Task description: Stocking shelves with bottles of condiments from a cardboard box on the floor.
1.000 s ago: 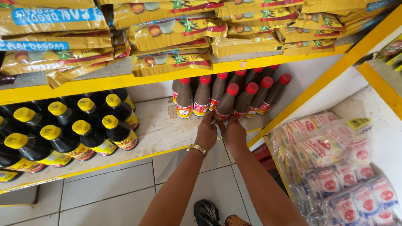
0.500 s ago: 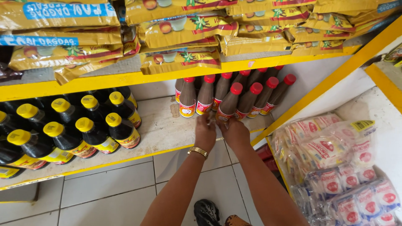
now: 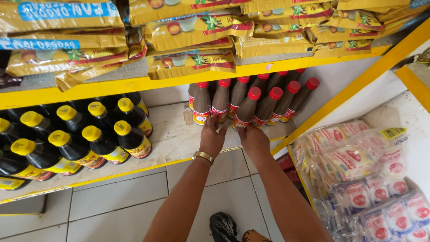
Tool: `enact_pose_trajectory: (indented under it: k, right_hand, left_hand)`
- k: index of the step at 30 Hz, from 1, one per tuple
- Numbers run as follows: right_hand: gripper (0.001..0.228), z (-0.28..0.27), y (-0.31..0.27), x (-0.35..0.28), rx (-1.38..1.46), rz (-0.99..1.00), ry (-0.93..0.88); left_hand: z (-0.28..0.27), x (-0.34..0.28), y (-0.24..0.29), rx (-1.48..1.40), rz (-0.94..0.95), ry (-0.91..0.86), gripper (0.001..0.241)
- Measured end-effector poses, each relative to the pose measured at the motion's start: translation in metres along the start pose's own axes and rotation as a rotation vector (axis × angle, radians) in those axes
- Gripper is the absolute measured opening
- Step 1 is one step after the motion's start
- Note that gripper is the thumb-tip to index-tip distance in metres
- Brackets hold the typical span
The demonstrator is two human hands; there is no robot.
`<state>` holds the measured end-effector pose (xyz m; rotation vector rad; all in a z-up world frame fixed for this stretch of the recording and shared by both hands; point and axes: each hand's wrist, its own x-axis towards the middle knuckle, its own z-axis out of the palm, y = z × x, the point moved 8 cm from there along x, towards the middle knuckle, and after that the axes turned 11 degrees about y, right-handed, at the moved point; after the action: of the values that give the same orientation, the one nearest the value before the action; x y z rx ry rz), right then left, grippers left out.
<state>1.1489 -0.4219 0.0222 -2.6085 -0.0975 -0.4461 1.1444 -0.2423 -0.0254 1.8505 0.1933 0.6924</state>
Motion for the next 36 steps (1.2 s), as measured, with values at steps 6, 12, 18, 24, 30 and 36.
enact_pose_trajectory:
  k: [6,12,18,24,30,36]
  right_hand:
    - [0.055,-0.018,-0.014,0.005,-0.068,0.102,-0.024]
    - [0.058,-0.009,-0.007,0.002,-0.075,0.061,0.018]
    - [0.056,0.002,-0.001,0.004,-0.084,0.041,0.011]
    - [0.066,0.009,0.011,0.002,-0.089,-0.054,-0.044]
    - [0.08,0.078,0.043,-0.02,-0.445,-0.326,-0.604]
    - [0.032,0.097,-0.014,-0.146,0.023,-0.308,-0.994]
  left_hand:
    - [-0.044,0.005,0.019,0.1,-0.071,0.238,0.048]
    - [-0.057,0.022,0.012,-0.042,0.054,0.277,0.065]
    - [-0.043,0.026,-0.027,-0.228,-0.175,0.175,0.077]
    - [-0.079,-0.034,0.013,0.369,0.146,-0.085,0.084]
    - [-0.232,-0.139,0.091,0.522,0.255,-0.561,0.044]
    - [-0.478,-0.239,0.128,0.252,0.001,-0.276,0.016]
